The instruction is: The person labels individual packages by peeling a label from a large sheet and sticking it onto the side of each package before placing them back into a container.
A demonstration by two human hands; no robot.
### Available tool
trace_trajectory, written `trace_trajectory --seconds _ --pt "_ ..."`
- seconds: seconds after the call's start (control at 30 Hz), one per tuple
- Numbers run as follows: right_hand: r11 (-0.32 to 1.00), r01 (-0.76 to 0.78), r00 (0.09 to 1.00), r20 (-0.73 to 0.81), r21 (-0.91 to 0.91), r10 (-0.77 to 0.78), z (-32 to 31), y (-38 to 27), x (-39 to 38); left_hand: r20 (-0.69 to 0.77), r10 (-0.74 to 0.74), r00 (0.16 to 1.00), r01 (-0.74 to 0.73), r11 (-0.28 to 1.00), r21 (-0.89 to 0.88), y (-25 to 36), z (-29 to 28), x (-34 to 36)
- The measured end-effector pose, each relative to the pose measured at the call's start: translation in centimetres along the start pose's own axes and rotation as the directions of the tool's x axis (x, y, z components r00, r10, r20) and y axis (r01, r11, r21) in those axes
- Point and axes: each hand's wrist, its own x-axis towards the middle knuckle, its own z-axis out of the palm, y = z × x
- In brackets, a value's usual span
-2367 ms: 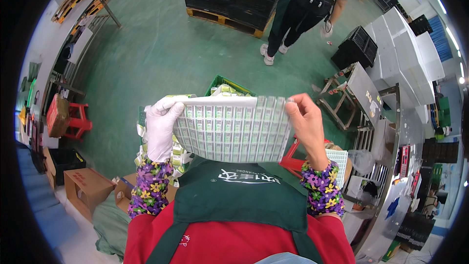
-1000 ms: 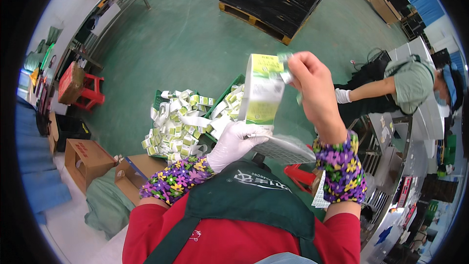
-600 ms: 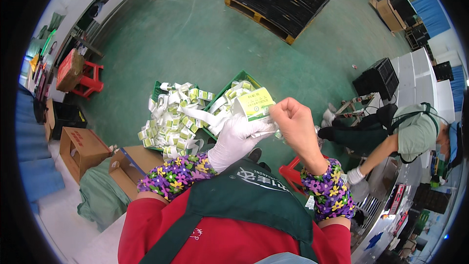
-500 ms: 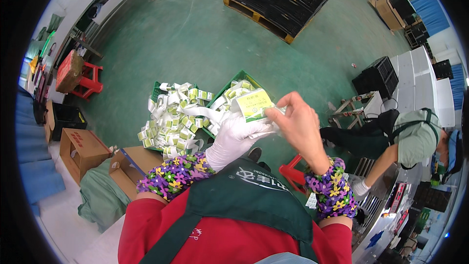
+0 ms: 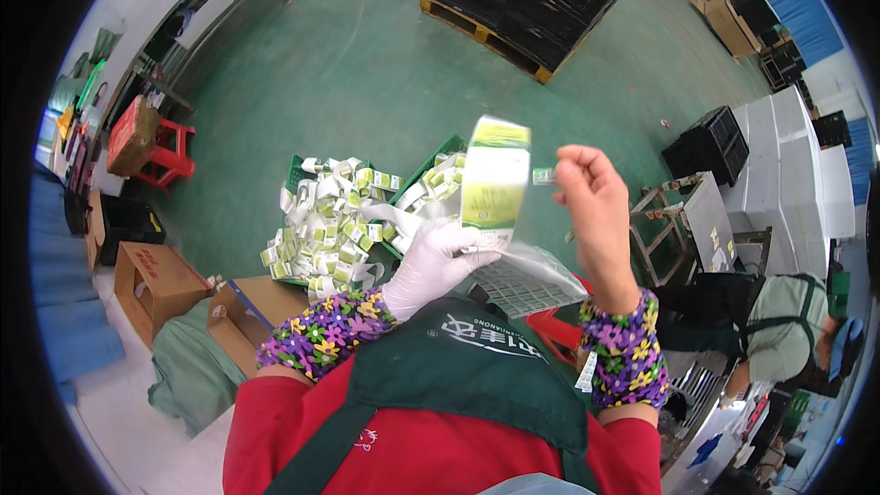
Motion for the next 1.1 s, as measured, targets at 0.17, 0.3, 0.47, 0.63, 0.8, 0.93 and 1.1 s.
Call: trace_trajectory --seconds 0.17,0.3,0.47,0.63,0.8,0.93,1.1 --pt "0.999 -0.011 0.993 0.120 -0.035 0.015 1.1 1.0 -2.0 -0.029 -0.089 0.996 0.087 0.994 -0.064 1.0 -0.4 0.4" --pt "0.972 0.005 0.984 0.173 -0.235 0.037 1.3 1.7 -2.2 0.005 -0.017 1.000 0.016 0.995 0.097 1.8 -0.6 0.3" --pt "0.856 0.134 0.977 0.210 -0.500 -0.030 0.7 1.5 -1.6 -0.078 0.206 0.975 -0.196 0.973 0.118 1.4 -0.8 0.5" --pt "0.927 0.074 0.937 0.345 -0.368 0.062 0.7 1.1 -0.4 0.086 0.216 0.973 -0.232 0.935 0.268 1.0 -0.8 -0.2" --pt "0.984 -0.148 0.982 0.134 0.101 0.134 0.2 -0.6 2.1 0.123 0.011 0.992 -0.014 1.000 0.027 0.1 0.3 -1.0" --pt "0.998 -0.068 0.990 0.126 0.000 0.067 -0.2 0.0 -0.6 0.019 -0.019 1.000 0.021 0.995 -0.099 0.9 -0.4 0.0" --pt "0.998 -0.018 0.980 0.195 -0.057 0.029 1.3 1.2 -2.0 0.026 0.052 0.998 -0.053 0.998 0.043 2.4 -1.1 0.7"
